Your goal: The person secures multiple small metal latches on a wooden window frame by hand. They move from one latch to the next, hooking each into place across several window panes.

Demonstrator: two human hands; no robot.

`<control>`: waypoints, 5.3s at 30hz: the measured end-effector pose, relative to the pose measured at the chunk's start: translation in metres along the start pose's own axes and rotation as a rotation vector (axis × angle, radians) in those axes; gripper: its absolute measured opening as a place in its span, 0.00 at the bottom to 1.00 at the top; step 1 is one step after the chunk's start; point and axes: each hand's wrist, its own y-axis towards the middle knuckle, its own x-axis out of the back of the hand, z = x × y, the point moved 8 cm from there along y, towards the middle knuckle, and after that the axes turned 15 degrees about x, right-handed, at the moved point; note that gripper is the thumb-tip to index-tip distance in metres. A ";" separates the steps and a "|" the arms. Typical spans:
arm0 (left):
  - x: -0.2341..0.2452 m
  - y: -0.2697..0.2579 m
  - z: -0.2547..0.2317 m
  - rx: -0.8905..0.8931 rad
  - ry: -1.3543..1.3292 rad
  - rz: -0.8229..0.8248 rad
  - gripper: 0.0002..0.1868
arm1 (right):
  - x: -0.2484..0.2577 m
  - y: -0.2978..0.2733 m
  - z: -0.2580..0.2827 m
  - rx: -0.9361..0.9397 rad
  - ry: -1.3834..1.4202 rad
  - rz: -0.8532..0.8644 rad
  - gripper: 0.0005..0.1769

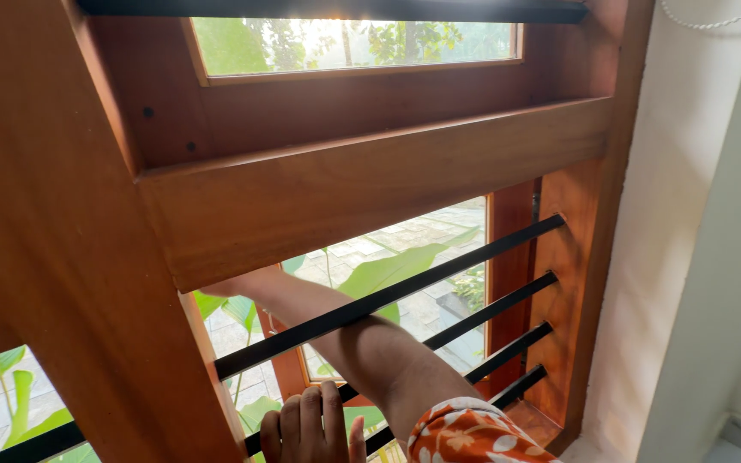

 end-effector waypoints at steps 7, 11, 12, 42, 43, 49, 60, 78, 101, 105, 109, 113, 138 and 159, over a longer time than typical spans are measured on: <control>-0.001 0.000 0.000 -0.001 0.020 0.059 0.34 | -0.020 -0.043 -0.037 -0.138 0.107 0.265 0.41; 0.004 -0.001 -0.001 -0.003 -0.002 0.033 0.35 | -0.077 -0.106 -0.038 -0.293 0.241 0.721 0.47; 0.005 0.000 -0.001 -0.004 -0.010 0.017 0.35 | -0.086 -0.117 -0.037 -0.316 0.276 0.776 0.49; -0.060 -0.013 0.014 -0.153 0.160 -0.030 0.35 | -0.012 -0.002 -0.108 -0.364 0.058 0.080 0.30; -0.057 -0.011 0.013 -0.133 0.163 0.017 0.36 | -0.010 -0.005 -0.113 -0.375 0.054 0.077 0.29; -0.019 0.002 0.000 -0.064 0.099 0.063 0.37 | 0.014 -0.002 -0.104 -0.343 0.027 0.033 0.29; 0.081 -0.014 -0.022 -0.140 -0.252 -0.215 0.25 | 0.106 -0.097 0.066 0.029 -0.535 -0.174 0.30; 0.112 -0.085 0.002 -0.327 -0.512 -0.183 0.07 | 0.150 -0.257 0.170 -0.133 -0.173 -0.040 0.30; 0.127 -0.120 0.099 0.157 -0.209 -0.382 0.17 | 0.132 -0.242 0.246 -0.189 -0.084 -0.520 0.07; 0.125 -0.120 0.099 0.172 -0.222 -0.360 0.18 | 0.103 -0.215 0.193 -0.578 0.092 -0.023 0.22; 0.121 -0.123 0.098 0.176 -0.244 -0.351 0.17 | 0.078 -0.193 0.163 -0.710 0.111 0.409 0.29; 0.119 -0.124 0.099 0.185 -0.246 -0.347 0.16 | 0.055 -0.175 0.143 -0.676 0.079 0.505 0.28; 0.095 -0.129 0.112 0.103 -0.253 -0.358 0.09 | -0.047 -0.151 0.130 0.121 -0.111 1.002 0.28; 0.083 -0.142 0.112 0.088 -0.236 -0.375 0.03 | 0.018 -0.198 0.148 -0.362 0.696 0.873 0.26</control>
